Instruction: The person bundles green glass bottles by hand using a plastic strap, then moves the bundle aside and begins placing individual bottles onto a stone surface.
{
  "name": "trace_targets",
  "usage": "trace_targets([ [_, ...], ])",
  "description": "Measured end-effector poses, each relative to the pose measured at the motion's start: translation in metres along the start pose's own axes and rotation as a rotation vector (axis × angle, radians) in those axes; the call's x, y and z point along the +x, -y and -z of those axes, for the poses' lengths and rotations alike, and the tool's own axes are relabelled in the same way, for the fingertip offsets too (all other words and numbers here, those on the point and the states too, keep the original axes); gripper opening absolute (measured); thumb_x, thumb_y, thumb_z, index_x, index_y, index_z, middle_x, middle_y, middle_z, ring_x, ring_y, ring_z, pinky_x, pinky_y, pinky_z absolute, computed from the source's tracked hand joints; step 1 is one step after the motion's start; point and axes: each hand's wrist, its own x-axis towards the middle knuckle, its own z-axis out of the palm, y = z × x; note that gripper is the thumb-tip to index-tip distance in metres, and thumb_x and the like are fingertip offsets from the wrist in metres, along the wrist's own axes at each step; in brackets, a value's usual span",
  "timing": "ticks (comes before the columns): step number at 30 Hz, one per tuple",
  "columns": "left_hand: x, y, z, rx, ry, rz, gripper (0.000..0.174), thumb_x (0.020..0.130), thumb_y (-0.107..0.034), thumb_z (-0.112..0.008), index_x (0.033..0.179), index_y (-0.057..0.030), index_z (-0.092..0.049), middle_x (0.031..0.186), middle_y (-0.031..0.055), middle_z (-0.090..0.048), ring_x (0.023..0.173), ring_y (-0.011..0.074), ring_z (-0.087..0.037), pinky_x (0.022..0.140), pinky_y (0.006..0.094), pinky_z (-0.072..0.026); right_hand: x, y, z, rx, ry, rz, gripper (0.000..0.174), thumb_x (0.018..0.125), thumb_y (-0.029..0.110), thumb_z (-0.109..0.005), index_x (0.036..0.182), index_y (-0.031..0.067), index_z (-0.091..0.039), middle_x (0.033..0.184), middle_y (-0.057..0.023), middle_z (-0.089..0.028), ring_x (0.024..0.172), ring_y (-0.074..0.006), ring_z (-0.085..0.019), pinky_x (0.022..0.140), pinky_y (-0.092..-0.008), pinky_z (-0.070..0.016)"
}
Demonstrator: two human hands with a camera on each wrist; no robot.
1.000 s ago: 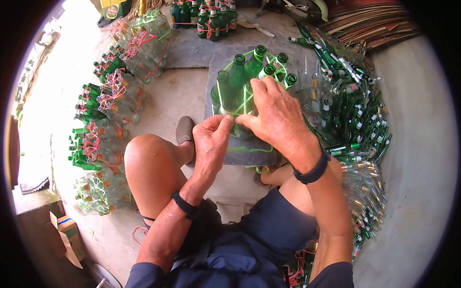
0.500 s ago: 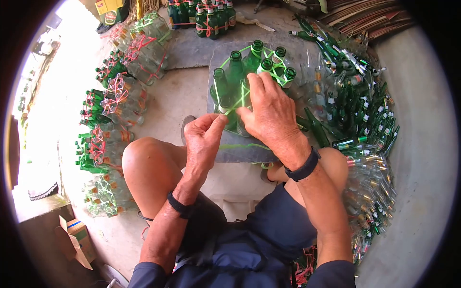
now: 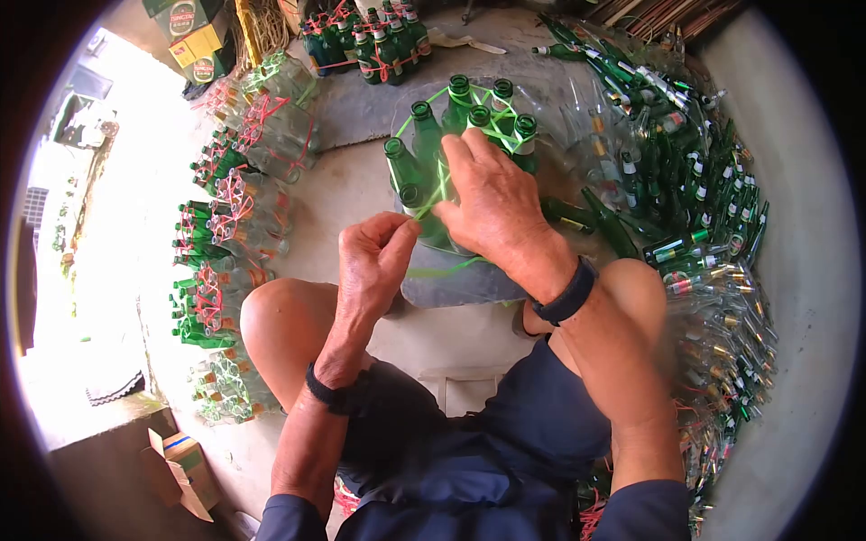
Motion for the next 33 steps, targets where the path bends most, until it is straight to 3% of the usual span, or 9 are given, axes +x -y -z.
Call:
trace_targets([
  [9,0.006,-0.010,0.010,0.087,0.116,0.044,0.024,0.097,-0.012,-0.069,0.097,0.0114,-0.074,0.074,-0.0040,-0.061,0.070,0.0051,-0.049,0.060,0.0277,-0.0402,-0.005,-0.016,-0.001,0.019,0.002,0.079,0.066,0.079,0.020,-0.083,0.136,0.0004,-0.055,0.124,-0.0173,-0.059,0.116,-0.0397,-0.066,0.091,-0.0496,-0.0587],
  [10,0.008,-0.009,0.010,0.106,0.100,0.018,0.024,0.094,-0.013,-0.066,0.091,0.0090,-0.074,0.064,0.0064,-0.062,0.062,0.0084,-0.054,0.058,0.0339,-0.0468,-0.006,-0.016,-0.001,0.032,0.007,0.081,0.068,0.079,0.020,-0.083,0.137,0.0001,-0.054,0.124,-0.0175,-0.059,0.116,-0.0398,-0.066,0.092,-0.0499,-0.0586],
  [14,0.017,-0.011,0.014,0.171,0.160,-0.044,0.020,0.088,-0.007,-0.062,0.082,0.0116,-0.067,0.060,0.0117,-0.052,0.062,0.0095,-0.049,0.057,0.0376,-0.0455,-0.006,-0.017,0.000,0.039,0.048,0.055,0.072,0.079,0.023,-0.083,0.140,-0.0006,-0.054,0.129,-0.0178,-0.059,0.120,-0.0399,-0.065,0.095,-0.0499,-0.0584],
  [15,0.018,-0.012,0.017,0.169,0.160,-0.040,0.020,0.088,-0.007,-0.062,0.082,0.0116,-0.067,0.060,0.0117,-0.052,0.062,0.0095,-0.049,0.057,0.0376,-0.0455,-0.006,-0.017,0.000,0.035,0.057,0.047,0.072,0.080,0.025,-0.083,0.141,-0.0005,-0.054,0.131,-0.0180,-0.059,0.121,-0.0398,-0.065,0.096,-0.0494,-0.0584],
  [17,0.022,-0.017,0.021,0.270,0.257,0.001,0.024,0.094,-0.011,-0.066,0.096,0.0107,-0.075,0.069,-0.0009,-0.060,0.066,0.0061,-0.050,0.057,0.0296,-0.0413,-0.009,-0.021,-0.004,0.012,0.033,0.064,0.073,0.080,0.025,-0.083,0.142,-0.0003,-0.054,0.132,-0.0181,-0.059,0.122,-0.0397,-0.064,0.097,-0.0490,-0.0583],
  [27,0.033,-0.012,0.017,0.451,0.282,-0.172,0.021,0.091,-0.010,-0.065,0.090,0.0090,-0.073,0.065,0.0032,-0.058,0.067,0.0070,-0.051,0.058,0.0335,-0.0451,-0.009,-0.024,-0.004,-0.010,0.043,0.116,0.070,0.083,0.024,-0.081,0.143,-0.0007,-0.054,0.137,-0.0194,-0.058,0.124,-0.0396,-0.064,0.102,-0.0470,-0.0571],
  [30,0.036,-0.005,0.021,0.389,0.307,-0.154,0.021,0.091,-0.011,-0.065,0.089,0.0085,-0.071,0.066,0.0025,-0.057,0.066,0.0071,-0.050,0.058,0.0334,-0.0451,-0.018,-0.012,0.011,0.038,-0.010,0.128,0.059,0.085,0.021,-0.079,0.137,0.0008,-0.058,0.135,-0.0186,-0.059,0.121,-0.0399,-0.064,0.098,-0.0477,-0.0571],
  [32,0.035,-0.001,0.022,0.346,0.319,-0.147,0.021,0.090,-0.012,-0.066,0.089,0.0083,-0.072,0.066,0.0022,-0.057,0.067,0.0071,-0.050,0.058,0.0332,-0.0450,-0.029,-0.002,0.029,0.031,-0.050,0.105,0.037,0.087,0.018,-0.075,0.117,-0.0006,-0.066,0.119,-0.0193,-0.067,0.109,-0.0420,-0.068,0.091,-0.0498,-0.0581],
  [33,0.034,-0.005,0.023,0.329,0.328,-0.135,0.021,0.090,-0.012,-0.066,0.090,0.0081,-0.073,0.067,0.0017,-0.057,0.067,0.0069,-0.051,0.058,0.0328,-0.0448,-0.037,0.002,0.034,0.030,-0.042,0.105,0.037,0.087,0.018,-0.075,0.117,-0.0006,-0.066,0.119,-0.0193,-0.067,0.109,-0.0420,-0.068,0.091,-0.0498,-0.0581],
])
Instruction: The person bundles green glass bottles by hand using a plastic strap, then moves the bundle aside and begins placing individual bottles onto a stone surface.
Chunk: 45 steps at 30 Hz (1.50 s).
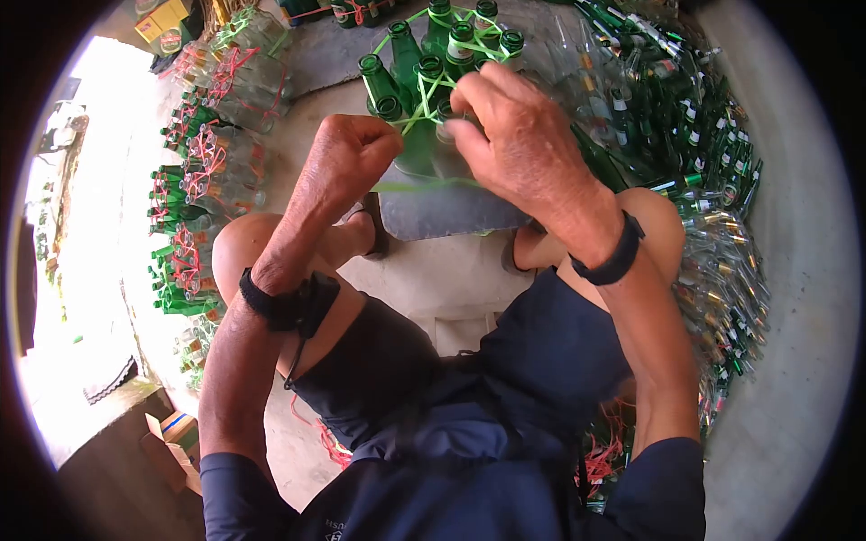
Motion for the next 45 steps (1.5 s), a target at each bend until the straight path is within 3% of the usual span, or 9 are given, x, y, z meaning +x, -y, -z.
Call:
trace_targets([
  [2,-0.001,0.000,0.001,-0.021,0.005,0.008,0.022,0.091,-0.013,-0.067,0.091,0.0078,-0.074,0.067,0.0012,-0.058,0.067,0.0068,-0.051,0.058,0.0324,-0.0446,-0.013,0.008,0.011,0.076,0.467,-0.199,0.021,0.088,0.016,-0.072,0.095,-0.0027,-0.067,0.095,-0.0198,-0.069,0.092,-0.0453,-0.069,0.083,-0.0520,-0.0580],
  [6,-0.001,-0.002,0.000,-0.048,0.001,0.019,0.023,0.091,-0.014,-0.067,0.094,0.0075,-0.076,0.069,0.0000,-0.060,0.067,0.0071,-0.052,0.058,0.0319,-0.0445,-0.073,-0.009,-0.049,-0.007,0.833,-0.193,0.026,0.094,0.021,-0.072,0.107,-0.0004,-0.068,0.101,-0.0221,-0.068,0.102,-0.0445,-0.067,0.087,-0.0532,-0.0529],
  [9,-0.002,-0.002,0.000,-0.062,0.008,0.033,0.024,0.091,-0.014,-0.068,0.095,0.0074,-0.076,0.070,-0.0002,-0.062,0.067,0.0073,-0.052,0.058,0.0317,-0.0449,-0.126,-0.021,-0.107,0.299,0.583,-0.147,0.026,0.098,0.025,-0.067,0.101,-0.0013,-0.066,0.100,-0.0232,-0.068,0.103,-0.0450,-0.067,0.087,-0.0537,-0.0525],
  [11,-0.002,-0.001,0.000,-0.073,0.004,0.046,0.024,0.091,-0.014,-0.068,0.095,0.0072,-0.077,0.070,-0.0001,-0.062,0.067,0.0074,-0.053,0.059,0.0315,-0.0451,-0.134,-0.032,-0.113,0.343,0.703,-0.256,0.026,0.099,0.025,-0.064,0.098,-0.0013,-0.068,0.099,-0.0253,-0.070,0.099,-0.0476,-0.068,0.086,-0.0554,-0.0532],
  [13,-0.003,-0.003,-0.006,-0.135,-0.047,0.020,0.023,0.085,-0.011,-0.062,0.084,0.0099,-0.071,0.063,0.0203,-0.061,0.061,0.0168,-0.059,0.062,0.0425,-0.0527,-0.147,-0.049,-0.115,0.392,0.821,-0.370,0.028,0.099,0.025,-0.062,0.095,-0.0014,-0.069,0.098,-0.0274,-0.073,0.094,-0.0502,-0.069,0.085,-0.0571,-0.0540],
  [17,-0.003,-0.009,-0.017,-0.127,-0.007,0.053,0.023,0.086,-0.011,-0.063,0.089,0.0084,-0.075,0.071,0.0235,-0.070,0.066,0.0216,-0.068,0.068,0.0419,-0.0570,-0.166,-0.093,-0.110,0.119,0.833,-0.235,0.028,0.100,0.024,-0.060,0.096,-0.0017,-0.070,0.097,-0.0268,-0.073,0.095,-0.0500,-0.069,0.084,-0.0565,-0.0544],
  [37,-0.003,-0.005,-0.019,-0.219,-0.007,0.054,0.023,0.086,-0.012,-0.064,0.090,0.0077,-0.076,0.073,0.0211,-0.071,0.067,0.0220,-0.069,0.067,0.0413,-0.0564,-0.139,-0.116,-0.050,-0.450,0.949,-0.612,0.024,0.087,0.011,-0.064,0.103,0.0005,-0.079,0.110,-0.0252,-0.077,0.105,-0.0440,-0.074,0.090,-0.0517,-0.0591],
  [41,-0.003,-0.009,-0.007,-0.177,-0.012,0.056,0.024,0.086,-0.012,-0.063,0.088,0.0087,-0.074,0.070,0.0189,-0.070,0.064,0.0177,-0.063,0.064,0.0399,-0.0539,-0.173,-0.083,-0.072,0.089,1.336,-0.248,0.022,0.086,0.022,-0.069,0.098,0.0059,-0.078,0.097,-0.0180,-0.077,0.092,-0.0399,-0.074,0.083,-0.0503,-0.0578],
  [45,-0.002,-0.005,0.004,-0.121,-0.008,0.058,0.022,0.091,-0.012,-0.067,0.094,0.0076,-0.076,0.069,-0.0010,-0.059,0.066,0.0062,-0.051,0.058,0.0301,-0.0436,-0.163,0.030,-0.028,0.218,1.150,0.000,0.031,0.088,0.022,-0.076,0.112,0.0050,-0.067,0.111,-0.0176,-0.067,0.097,-0.0407,-0.071,0.086,-0.0531,-0.0561],
])
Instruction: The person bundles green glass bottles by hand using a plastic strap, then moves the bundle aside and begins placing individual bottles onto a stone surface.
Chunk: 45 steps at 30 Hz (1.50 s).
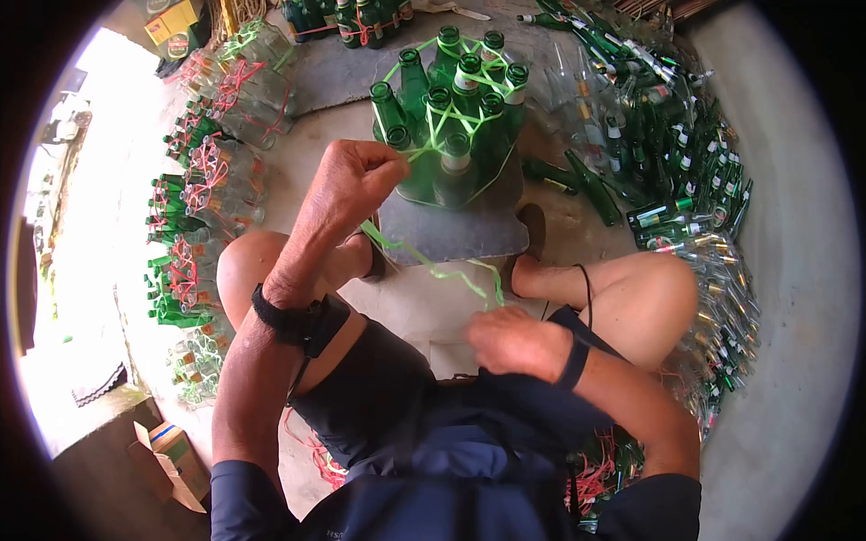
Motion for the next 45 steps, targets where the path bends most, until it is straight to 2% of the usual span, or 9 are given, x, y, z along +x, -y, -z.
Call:
trace_targets([
  [3,0.004,0.004,0.003,0.079,-0.023,-0.038,0.022,0.092,-0.013,-0.067,0.093,0.0084,-0.074,0.068,-0.0009,-0.056,0.067,0.0052,-0.050,0.057,0.0305,-0.0430,-0.008,0.061,0.034,-0.238,-0.118,-0.012,0.031,0.085,0.018,-0.080,0.107,0.0043,-0.063,0.109,-0.0160,-0.061,0.085,-0.0406,-0.071,0.076,-0.0495,-0.0579],
  [7,0.003,0.004,0.002,0.100,-0.057,-0.044,0.022,0.092,-0.012,-0.066,0.088,0.0087,-0.070,0.065,-0.0005,-0.052,0.066,0.0049,-0.048,0.056,0.0314,-0.0439,-0.029,0.081,0.113,-0.188,-0.204,-0.012,0.030,0.085,0.016,-0.080,0.108,0.0046,-0.065,0.105,-0.0152,-0.063,0.083,-0.0391,-0.071,0.072,-0.0476,-0.0574],
  [9,0.003,0.005,0.001,0.104,-0.086,-0.064,0.021,0.091,-0.012,-0.067,0.088,0.0080,-0.070,0.063,0.0009,-0.052,0.065,0.0054,-0.049,0.057,0.0323,-0.0452,-0.028,0.066,0.143,-0.093,-0.379,0.056,0.027,0.085,0.014,-0.081,0.108,0.0057,-0.069,0.101,-0.0140,-0.065,0.084,-0.0372,-0.071,0.071,-0.0469,-0.0567],
  [13,0.000,0.001,-0.001,0.174,-0.124,-0.106,0.019,0.089,-0.012,-0.067,0.089,0.0064,-0.072,0.062,0.0053,-0.054,0.064,0.0067,-0.051,0.058,0.0337,-0.0475,0.019,0.033,0.178,-0.177,-1.009,-0.032,0.020,0.088,0.016,-0.078,0.104,0.0077,-0.069,0.101,-0.0120,-0.064,0.084,-0.0391,-0.070,0.073,-0.0515,-0.0564],
  [17,-0.001,-0.004,0.000,0.232,-0.162,-0.119,0.017,0.088,-0.010,-0.067,0.091,0.0040,-0.075,0.064,0.0132,-0.061,0.060,0.0120,-0.057,0.060,0.0359,-0.0504,0.049,-0.002,0.192,-0.203,-1.075,-0.025,0.024,0.088,0.016,-0.078,0.108,0.0066,-0.069,0.102,-0.0133,-0.066,0.089,-0.0404,-0.071,0.075,-0.0521,-0.0568],
  [18,0.000,-0.004,0.001,0.252,-0.158,-0.129,0.016,0.088,-0.010,-0.067,0.091,0.0035,-0.076,0.065,0.0151,-0.063,0.059,0.0141,-0.059,0.060,0.0364,-0.0511,0.053,-0.007,0.194,-0.195,-0.982,-0.018,0.025,0.088,0.017,-0.077,0.109,0.0061,-0.069,0.101,-0.0141,-0.067,0.090,-0.0408,-0.071,0.076,-0.0521,-0.0569],
  [19,0.000,-0.005,0.001,0.256,-0.158,-0.128,0.016,0.088,-0.010,-0.067,0.091,0.0035,-0.076,0.065,0.0151,-0.063,0.059,0.0141,-0.059,0.060,0.0364,-0.0511,0.058,-0.012,0.193,-0.187,-0.886,-0.010,0.026,0.088,0.017,-0.077,0.109,0.0056,-0.069,0.100,-0.0149,-0.068,0.091,-0.0413,-0.071,0.076,-0.0521,-0.0569],
  [36,0.024,-0.028,0.016,0.480,-0.107,-0.307,0.008,0.087,-0.005,-0.067,0.086,0.0001,-0.073,0.067,0.0201,-0.061,0.055,0.0271,-0.061,0.059,0.0397,-0.0516,0.083,-0.013,0.170,-0.119,-1.040,-0.010,0.028,0.086,0.008,-0.076,0.108,0.0042,-0.059,0.098,-0.0175,-0.070,0.086,-0.0430,-0.072,0.073,-0.0515,-0.0590],
  [45,0.060,-0.036,0.029,0.531,0.043,-0.293,0.013,0.085,-0.009,-0.070,0.089,0.0024,-0.076,0.074,0.0203,-0.069,0.063,0.0236,-0.066,0.064,0.0399,-0.0543,0.084,-0.012,0.169,-0.142,-1.057,0.032,0.022,0.087,0.007,-0.075,0.101,0.0031,-0.058,0.092,-0.0169,-0.068,0.086,-0.0399,-0.073,0.072,-0.0487,-0.0593],
])
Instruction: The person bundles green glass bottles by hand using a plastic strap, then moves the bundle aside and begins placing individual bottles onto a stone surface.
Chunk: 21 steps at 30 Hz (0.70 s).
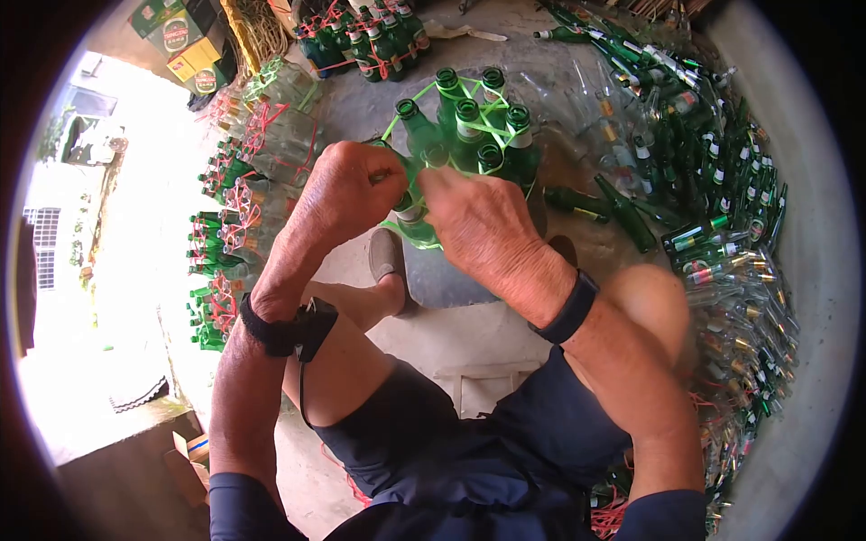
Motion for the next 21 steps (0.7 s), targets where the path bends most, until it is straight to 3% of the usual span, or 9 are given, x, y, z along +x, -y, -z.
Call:
trace_targets([
  [4,0.017,0.008,0.002,-0.014,0.095,-0.005,0.014,0.084,-0.009,-0.072,0.090,0.0025,-0.078,0.073,0.0169,-0.071,0.065,0.0197,-0.067,0.065,0.0382,-0.0544,0.000,0.000,0.000,-0.014,-0.011,-0.001,0.019,0.087,0.005,-0.073,0.098,0.0033,-0.058,0.090,-0.0166,-0.067,0.086,-0.0394,-0.073,0.070,-0.0490,-0.0593],
  [9,0.024,0.020,0.009,-0.152,0.263,0.147,0.017,0.087,-0.013,-0.077,0.094,0.0024,-0.081,0.076,0.0077,-0.075,0.073,0.0102,-0.066,0.068,0.0330,-0.0548,0.000,0.003,0.001,-0.004,-0.011,-0.016,0.019,0.087,0.003,-0.073,0.097,0.0022,-0.058,0.089,-0.0172,-0.067,0.086,-0.0398,-0.072,0.071,-0.0494,-0.0592],
  [19,0.000,0.031,-0.003,-0.199,0.142,0.231,0.017,0.091,-0.012,-0.077,0.098,0.0029,-0.083,0.080,0.0065,-0.077,0.075,0.0087,-0.066,0.071,0.0312,-0.0552,-0.006,0.001,0.006,0.073,0.023,-0.046,0.026,0.085,0.000,-0.075,0.103,-0.0011,-0.056,0.095,-0.0220,-0.067,0.090,-0.0443,-0.071,0.076,-0.0516,-0.0577],
  [21,-0.005,0.034,-0.009,-0.280,0.055,0.301,0.017,0.091,-0.013,-0.079,0.097,0.0026,-0.081,0.077,0.0047,-0.075,0.072,0.0074,-0.063,0.066,0.0296,-0.0519,-0.006,0.002,0.008,0.083,0.038,-0.055,0.027,0.085,0.000,-0.075,0.103,-0.0010,-0.056,0.097,-0.0221,-0.067,0.091,-0.0443,-0.071,0.077,-0.0519,-0.0576],
])
